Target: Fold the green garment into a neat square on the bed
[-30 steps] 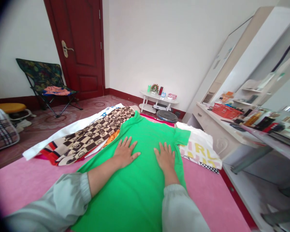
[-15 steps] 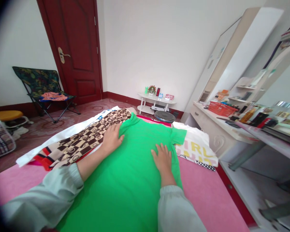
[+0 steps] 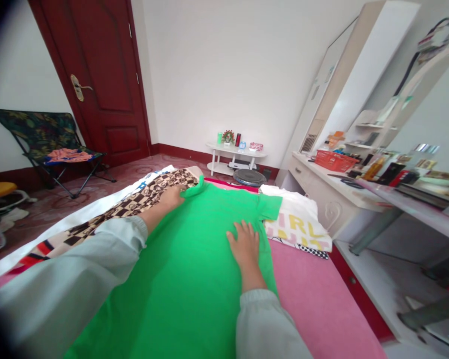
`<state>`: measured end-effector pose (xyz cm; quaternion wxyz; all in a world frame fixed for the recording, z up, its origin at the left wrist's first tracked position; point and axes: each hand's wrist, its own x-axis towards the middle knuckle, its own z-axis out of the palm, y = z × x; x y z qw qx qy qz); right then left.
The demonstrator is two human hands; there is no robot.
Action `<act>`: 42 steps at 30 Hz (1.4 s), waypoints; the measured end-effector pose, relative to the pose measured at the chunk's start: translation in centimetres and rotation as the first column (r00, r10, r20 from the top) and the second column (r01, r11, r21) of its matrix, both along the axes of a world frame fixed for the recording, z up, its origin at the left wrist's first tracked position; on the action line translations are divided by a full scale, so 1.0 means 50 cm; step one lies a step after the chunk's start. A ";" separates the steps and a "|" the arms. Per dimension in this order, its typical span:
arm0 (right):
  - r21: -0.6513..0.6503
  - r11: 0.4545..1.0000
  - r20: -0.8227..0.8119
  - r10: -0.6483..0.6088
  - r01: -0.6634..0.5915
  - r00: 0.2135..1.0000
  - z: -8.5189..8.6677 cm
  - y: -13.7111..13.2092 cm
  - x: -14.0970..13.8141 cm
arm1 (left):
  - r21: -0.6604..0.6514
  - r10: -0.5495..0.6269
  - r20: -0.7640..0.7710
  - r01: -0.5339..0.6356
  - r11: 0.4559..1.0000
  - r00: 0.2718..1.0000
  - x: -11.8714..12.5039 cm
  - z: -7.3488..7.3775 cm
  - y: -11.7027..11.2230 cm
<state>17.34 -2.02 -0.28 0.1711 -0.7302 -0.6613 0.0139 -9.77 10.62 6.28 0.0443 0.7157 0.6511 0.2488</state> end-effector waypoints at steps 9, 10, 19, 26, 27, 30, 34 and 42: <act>0.023 1.000 -0.034 0.020 -0.019 0.999 -0.004 0.003 0.006 | -0.038 -0.690 -0.010 0.689 0.724 0.724 0.129 -0.018 -0.105; 0.028 0.999 -0.037 0.023 -0.022 0.999 -0.004 0.003 0.007 | -0.063 -0.687 -0.007 0.686 0.725 0.726 0.122 -0.023 -0.129; 0.069 0.997 -0.051 0.045 -0.042 0.998 -0.006 0.002 0.008 | -0.323 -0.393 -0.239 0.309 0.895 0.888 -0.056 0.000 -0.383; 0.077 0.995 -0.075 0.062 -0.056 0.995 -0.012 0.009 0.017 | -0.474 -0.335 -0.069 0.265 0.840 0.940 -0.107 0.035 -0.443; 0.080 0.995 -0.078 0.067 -0.061 0.995 -0.013 0.010 0.018 | -0.467 -0.337 -0.027 0.287 0.837 0.941 -0.100 0.047 -0.450; 0.092 0.993 -0.086 0.077 -0.069 0.993 -0.014 0.011 0.020 | -0.515 -0.410 0.189 0.446 0.732 0.892 -0.067 0.086 -0.482; 0.099 0.993 -0.095 0.078 -0.068 0.992 -0.014 0.010 0.021 | -0.699 -0.448 0.597 0.705 0.115 0.665 -0.027 0.121 -0.523; 0.128 0.989 -0.105 0.087 -0.074 0.991 -0.017 0.012 0.022 | -0.567 -0.518 0.605 0.784 0.254 0.605 0.034 0.104 -0.445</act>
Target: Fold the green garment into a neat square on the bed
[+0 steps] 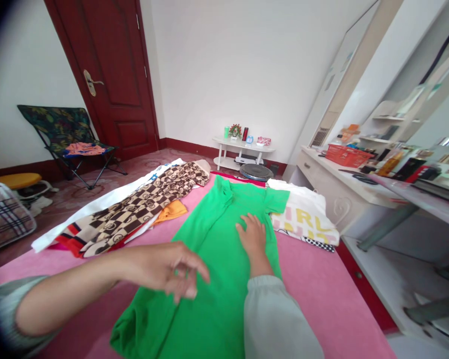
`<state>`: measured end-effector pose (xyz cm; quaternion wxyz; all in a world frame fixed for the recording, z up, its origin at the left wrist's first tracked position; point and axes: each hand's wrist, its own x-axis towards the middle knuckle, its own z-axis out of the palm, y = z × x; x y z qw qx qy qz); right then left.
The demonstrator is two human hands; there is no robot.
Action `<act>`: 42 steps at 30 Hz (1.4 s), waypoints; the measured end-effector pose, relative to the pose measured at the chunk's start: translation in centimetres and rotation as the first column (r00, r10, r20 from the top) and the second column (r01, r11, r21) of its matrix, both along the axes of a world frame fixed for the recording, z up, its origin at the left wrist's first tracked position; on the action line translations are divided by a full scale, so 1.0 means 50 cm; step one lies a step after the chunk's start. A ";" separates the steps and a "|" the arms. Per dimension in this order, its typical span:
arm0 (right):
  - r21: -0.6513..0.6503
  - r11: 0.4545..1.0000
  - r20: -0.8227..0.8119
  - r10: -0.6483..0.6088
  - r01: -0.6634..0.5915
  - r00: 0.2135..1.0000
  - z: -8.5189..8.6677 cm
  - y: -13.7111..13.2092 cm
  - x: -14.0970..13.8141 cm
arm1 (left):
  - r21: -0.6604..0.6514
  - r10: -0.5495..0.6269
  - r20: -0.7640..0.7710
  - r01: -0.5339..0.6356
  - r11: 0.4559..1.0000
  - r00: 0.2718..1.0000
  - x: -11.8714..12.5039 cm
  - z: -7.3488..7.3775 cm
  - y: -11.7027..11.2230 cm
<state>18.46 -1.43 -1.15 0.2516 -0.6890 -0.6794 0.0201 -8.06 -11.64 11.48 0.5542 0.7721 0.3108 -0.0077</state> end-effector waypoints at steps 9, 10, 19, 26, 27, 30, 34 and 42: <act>0.092 0.995 -0.057 0.052 -0.046 0.997 -0.013 0.008 0.012 | 0.800 0.668 -0.147 -0.310 0.515 0.730 0.075 -0.139 0.145; 0.106 0.993 -0.072 0.050 -0.042 0.996 -0.015 0.009 0.012 | 0.813 0.664 -0.154 -0.288 0.506 0.732 0.076 -0.141 0.143; 0.299 0.945 -0.215 0.198 -0.129 0.956 0.014 0.070 -0.045 | 0.826 0.637 -0.111 -0.286 0.486 0.763 0.072 -0.160 0.149; 0.149 0.966 0.111 0.196 -0.211 0.974 0.091 0.202 -0.154 | 0.793 0.631 -0.042 -0.358 0.492 0.774 0.064 -0.167 0.146; 0.110 0.975 0.134 0.178 -0.193 0.975 0.091 0.216 -0.159 | 0.791 0.626 -0.032 -0.363 0.493 0.779 0.063 -0.167 0.146; -0.025 0.992 0.075 0.122 -0.120 0.990 0.076 0.254 -0.154 | 0.787 0.623 -0.019 -0.372 0.492 0.782 0.063 -0.171 0.147; -0.081 0.995 -0.067 -0.060 0.054 0.996 0.043 0.292 -0.121 | 0.791 0.622 0.006 -0.384 0.476 0.783 0.065 -0.177 0.152; -0.005 0.974 -0.241 -0.219 0.225 0.945 0.017 0.302 -0.060 | 0.792 0.602 0.022 -0.382 0.477 0.798 0.062 -0.174 0.155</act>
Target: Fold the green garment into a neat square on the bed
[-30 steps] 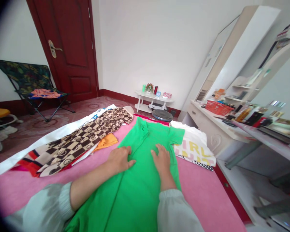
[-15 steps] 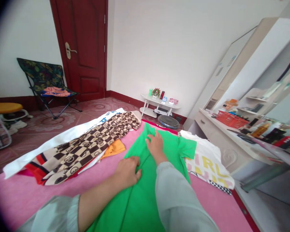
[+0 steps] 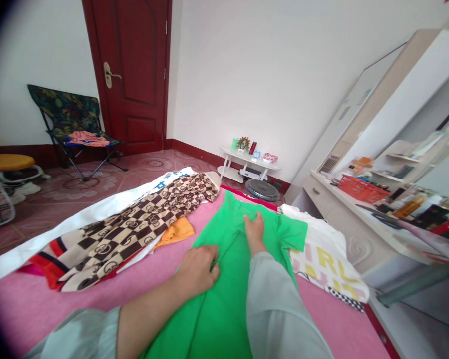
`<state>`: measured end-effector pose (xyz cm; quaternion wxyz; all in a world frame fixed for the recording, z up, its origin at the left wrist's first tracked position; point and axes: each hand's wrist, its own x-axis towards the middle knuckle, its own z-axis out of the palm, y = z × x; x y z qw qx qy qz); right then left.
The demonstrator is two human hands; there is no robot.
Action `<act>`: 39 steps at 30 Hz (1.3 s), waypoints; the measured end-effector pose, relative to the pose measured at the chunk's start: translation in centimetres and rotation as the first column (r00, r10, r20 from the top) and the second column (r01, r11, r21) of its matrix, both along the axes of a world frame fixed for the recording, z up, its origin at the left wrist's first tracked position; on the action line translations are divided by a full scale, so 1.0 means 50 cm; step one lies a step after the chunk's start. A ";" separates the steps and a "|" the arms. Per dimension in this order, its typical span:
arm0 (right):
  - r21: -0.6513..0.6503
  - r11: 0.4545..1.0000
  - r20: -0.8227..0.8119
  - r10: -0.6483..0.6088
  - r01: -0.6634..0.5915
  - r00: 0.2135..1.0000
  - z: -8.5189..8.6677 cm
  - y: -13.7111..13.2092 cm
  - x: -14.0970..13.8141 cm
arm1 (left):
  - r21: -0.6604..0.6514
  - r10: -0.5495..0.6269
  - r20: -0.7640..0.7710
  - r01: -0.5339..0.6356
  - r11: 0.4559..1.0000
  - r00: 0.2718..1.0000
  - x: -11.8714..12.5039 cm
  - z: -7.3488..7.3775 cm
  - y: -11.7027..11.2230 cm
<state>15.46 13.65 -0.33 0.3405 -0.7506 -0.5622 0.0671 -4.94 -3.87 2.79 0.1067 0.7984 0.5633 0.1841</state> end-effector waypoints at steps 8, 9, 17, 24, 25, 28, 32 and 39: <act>0.094 0.982 -0.011 0.169 -0.167 0.986 0.041 0.003 0.024 | -0.004 0.010 0.168 -0.010 1.000 0.986 -0.004 -0.006 0.009; 0.122 0.979 0.001 0.162 -0.161 0.987 0.047 0.000 0.024 | 0.013 0.005 0.232 -0.008 1.000 0.973 -0.004 -0.006 0.011; 0.156 0.986 0.109 0.050 -0.067 0.993 0.045 -0.005 0.028 | 0.016 -0.087 0.630 0.100 0.995 0.771 0.017 -0.012 0.025; -0.178 0.979 0.287 0.146 -0.097 0.947 -0.007 0.006 0.049 | -0.305 -0.071 0.642 0.339 0.890 0.763 0.001 -0.025 0.060; -0.232 0.967 0.309 0.178 -0.107 0.934 -0.013 0.003 0.051 | -0.337 -0.071 0.650 0.370 0.866 0.757 -0.003 -0.027 0.063; -0.278 0.953 0.322 0.210 -0.119 0.923 -0.020 -0.010 0.053 | -0.307 -0.135 0.618 0.395 0.866 0.775 -0.010 -0.031 0.064; -0.251 0.961 0.292 0.191 -0.118 0.937 -0.009 -0.048 0.041 | -0.207 -0.214 0.571 0.391 0.897 0.792 -0.016 -0.033 0.057; -0.282 0.921 0.265 0.344 -0.268 0.901 0.008 -0.211 -0.006 | -0.258 -0.156 0.694 0.445 0.857 0.703 -0.021 -0.039 0.057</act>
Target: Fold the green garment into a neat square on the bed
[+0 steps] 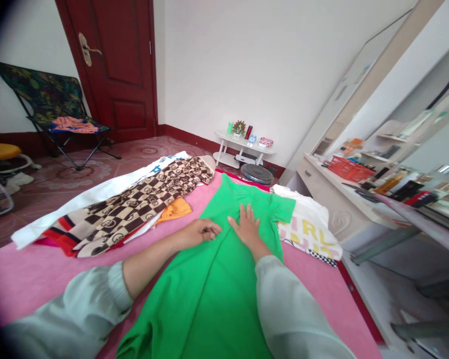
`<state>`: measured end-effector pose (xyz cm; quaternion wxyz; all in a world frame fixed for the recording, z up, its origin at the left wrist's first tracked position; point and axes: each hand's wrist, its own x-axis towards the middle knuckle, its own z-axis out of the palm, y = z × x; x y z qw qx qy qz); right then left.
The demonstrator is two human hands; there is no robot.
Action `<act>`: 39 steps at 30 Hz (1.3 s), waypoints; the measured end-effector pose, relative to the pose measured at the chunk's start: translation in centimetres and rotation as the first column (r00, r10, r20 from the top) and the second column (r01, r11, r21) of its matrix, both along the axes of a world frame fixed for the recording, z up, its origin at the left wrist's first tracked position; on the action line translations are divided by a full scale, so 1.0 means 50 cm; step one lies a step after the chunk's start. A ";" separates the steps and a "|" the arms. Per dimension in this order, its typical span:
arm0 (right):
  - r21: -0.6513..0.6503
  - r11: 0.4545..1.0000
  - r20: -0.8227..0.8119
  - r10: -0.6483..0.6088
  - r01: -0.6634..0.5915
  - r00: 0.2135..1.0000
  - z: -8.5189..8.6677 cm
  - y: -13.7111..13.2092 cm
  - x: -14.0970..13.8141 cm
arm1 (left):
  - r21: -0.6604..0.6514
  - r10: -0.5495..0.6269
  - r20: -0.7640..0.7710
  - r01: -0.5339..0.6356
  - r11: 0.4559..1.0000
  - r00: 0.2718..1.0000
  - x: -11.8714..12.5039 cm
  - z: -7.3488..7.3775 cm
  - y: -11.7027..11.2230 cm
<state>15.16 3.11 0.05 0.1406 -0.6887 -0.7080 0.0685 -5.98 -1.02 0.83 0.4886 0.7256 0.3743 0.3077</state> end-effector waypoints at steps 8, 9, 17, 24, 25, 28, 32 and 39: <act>0.066 0.948 -0.196 0.317 -0.310 0.928 0.009 -0.256 -0.031 | 0.064 -0.055 0.087 0.050 0.997 0.995 -0.019 0.002 -0.031; 0.079 0.942 -0.230 0.334 -0.325 0.914 0.012 -0.281 -0.035 | 0.047 -0.076 0.106 0.071 0.996 0.992 -0.026 0.004 -0.039; 0.127 0.817 -0.276 0.574 -0.563 0.771 0.045 -0.403 -0.091 | -0.172 -0.080 0.204 0.116 0.978 0.976 -0.152 -0.001 -0.142; 0.228 0.699 -0.180 0.715 -0.678 0.676 0.048 -0.430 -0.124 | -0.017 0.010 -0.116 -0.012 1.000 0.993 -0.247 0.055 -0.303; 0.243 0.690 -0.177 0.723 -0.682 0.668 0.048 -0.431 -0.126 | 0.031 -0.008 -0.191 0.014 0.999 0.982 -0.249 0.067 -0.326; 0.282 0.679 -0.186 0.732 -0.678 0.656 0.051 -0.432 -0.126 | 0.215 0.004 -0.386 0.086 0.973 0.923 -0.240 0.093 -0.375; 0.336 0.679 -0.258 0.732 -0.652 0.630 0.074 -0.430 -0.111 | 0.320 0.042 -0.466 0.124 0.939 0.884 -0.208 0.106 -0.397; 0.317 0.666 -0.258 0.745 -0.675 0.615 0.107 -0.442 -0.062 | 0.377 0.000 -0.583 0.271 0.885 0.812 -0.177 0.134 -0.413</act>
